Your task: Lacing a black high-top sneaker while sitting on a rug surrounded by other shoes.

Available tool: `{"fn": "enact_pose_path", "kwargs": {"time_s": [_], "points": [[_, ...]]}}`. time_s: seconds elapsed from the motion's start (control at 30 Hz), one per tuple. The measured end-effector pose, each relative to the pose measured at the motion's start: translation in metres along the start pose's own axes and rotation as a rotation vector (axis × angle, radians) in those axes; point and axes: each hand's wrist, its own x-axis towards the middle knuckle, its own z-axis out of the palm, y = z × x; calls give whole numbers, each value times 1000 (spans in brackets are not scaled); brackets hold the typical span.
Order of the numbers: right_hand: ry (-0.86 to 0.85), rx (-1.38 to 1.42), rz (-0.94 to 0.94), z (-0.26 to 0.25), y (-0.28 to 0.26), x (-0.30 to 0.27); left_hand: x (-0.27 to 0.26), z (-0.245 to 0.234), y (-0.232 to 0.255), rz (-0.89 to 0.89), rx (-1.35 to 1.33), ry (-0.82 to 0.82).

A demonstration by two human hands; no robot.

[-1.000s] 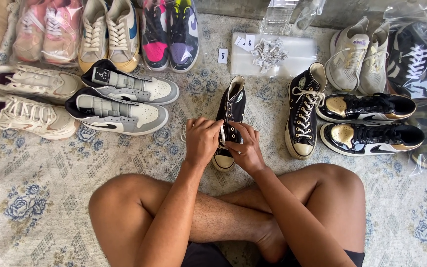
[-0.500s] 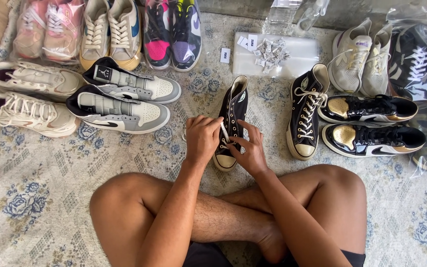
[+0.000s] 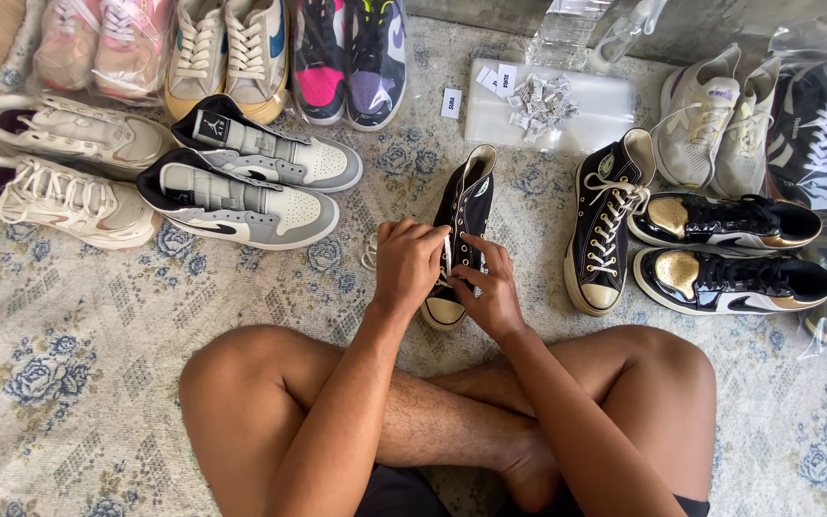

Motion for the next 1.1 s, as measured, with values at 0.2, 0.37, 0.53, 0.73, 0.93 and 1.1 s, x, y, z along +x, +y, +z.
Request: {"fn": "enact_pose_path", "kwargs": {"time_s": [0.2, 0.37, 0.53, 0.73, 0.93, 1.1], "points": [[-22, -52, -63, 0, -2, 2, -5, 10, -8, 10, 27, -25], [-11, -68, -49, 4, 3, -2, -3, 6, -6, 1, 0, -28], [20, 46, 121, 0, 3, -6, -2, -1, -4, -13, -3, -11], [-39, 87, 273, -3, 0, -7, -7, 9, -17, -13, 26, 89], [-77, 59, 294, 0, 3, -9, -14, 14, -30, -92, 67, 147], [-102, 43, 342, 1, 4, -11, -20, 7, -34, -257, 224, 12]]}}
